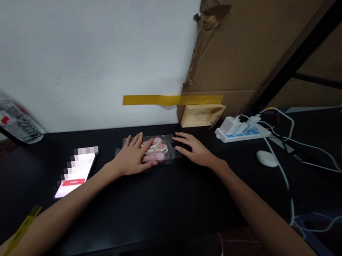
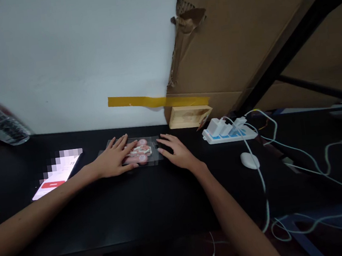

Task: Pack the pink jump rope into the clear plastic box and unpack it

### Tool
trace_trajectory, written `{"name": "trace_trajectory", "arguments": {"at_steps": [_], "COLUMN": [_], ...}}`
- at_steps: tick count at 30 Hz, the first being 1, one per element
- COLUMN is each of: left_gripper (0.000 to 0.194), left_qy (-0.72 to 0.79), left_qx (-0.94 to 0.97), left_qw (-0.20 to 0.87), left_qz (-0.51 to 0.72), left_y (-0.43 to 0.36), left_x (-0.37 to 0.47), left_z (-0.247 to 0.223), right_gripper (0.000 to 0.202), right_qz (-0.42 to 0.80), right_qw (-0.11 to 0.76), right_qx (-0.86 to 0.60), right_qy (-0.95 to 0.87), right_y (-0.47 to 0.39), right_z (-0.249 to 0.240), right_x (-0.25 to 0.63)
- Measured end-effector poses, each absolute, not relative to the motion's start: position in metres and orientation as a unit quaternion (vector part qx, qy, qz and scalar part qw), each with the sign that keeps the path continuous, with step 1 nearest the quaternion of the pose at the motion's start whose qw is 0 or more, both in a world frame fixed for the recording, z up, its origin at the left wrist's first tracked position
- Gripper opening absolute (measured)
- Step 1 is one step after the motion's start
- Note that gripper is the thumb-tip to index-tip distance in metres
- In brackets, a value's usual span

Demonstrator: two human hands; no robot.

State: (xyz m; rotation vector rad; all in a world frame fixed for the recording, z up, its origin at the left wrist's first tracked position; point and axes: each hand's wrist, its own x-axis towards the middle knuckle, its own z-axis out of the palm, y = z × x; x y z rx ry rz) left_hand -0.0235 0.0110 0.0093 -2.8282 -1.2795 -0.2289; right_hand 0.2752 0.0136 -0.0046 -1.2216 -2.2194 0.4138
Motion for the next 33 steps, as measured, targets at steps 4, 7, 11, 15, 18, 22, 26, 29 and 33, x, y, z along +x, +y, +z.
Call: {"name": "trace_trajectory", "arguments": {"at_steps": [4, 7, 11, 15, 18, 22, 26, 29, 33], "left_gripper": [0.083, 0.084, 0.085, 0.083, 0.081, 0.08, 0.079, 0.079, 0.081], "left_qy": [-0.406, -0.399, -0.399, -0.415, -0.417, -0.404, -0.392, -0.393, -0.395], "left_qx": [-0.909, -0.912, -0.912, -0.904, -0.902, -0.907, -0.911, -0.913, -0.913], "left_qw": [0.017, 0.024, 0.029, 0.021, 0.024, 0.022, 0.014, 0.016, 0.014], "left_qz": [-0.09, -0.091, -0.088, -0.102, -0.112, -0.121, -0.126, -0.113, -0.096], "left_y": [0.012, 0.014, 0.018, 0.019, 0.019, 0.018, 0.018, 0.018, 0.016], "left_x": [-0.023, -0.024, -0.025, -0.026, -0.028, -0.03, -0.03, -0.029, -0.027], "left_z": [0.012, 0.013, 0.009, 0.008, 0.011, 0.015, 0.013, 0.012, 0.009], "right_gripper": [0.055, 0.057, 0.062, 0.071, 0.069, 0.062, 0.059, 0.064, 0.076], "right_qz": [0.152, 0.136, 0.138, 0.161, 0.179, 0.221, 0.267, 0.267, 0.239], "right_qw": [0.202, 0.187, 0.183, 0.208, 0.225, 0.241, 0.278, 0.262, 0.187], "right_qx": [-0.432, -0.413, -0.435, -0.491, -0.519, -0.499, -0.454, -0.439, -0.438], "right_qy": [-0.866, -0.881, -0.871, -0.831, -0.805, -0.802, -0.803, -0.817, -0.846], "right_y": [0.01, 0.007, 0.007, 0.012, 0.015, 0.016, 0.012, 0.005, -0.003], "right_z": [-0.021, -0.027, -0.026, -0.024, -0.024, -0.022, -0.016, -0.013, -0.015], "right_x": [0.266, 0.26, 0.263, 0.272, 0.276, 0.269, 0.26, 0.259, 0.256]}}
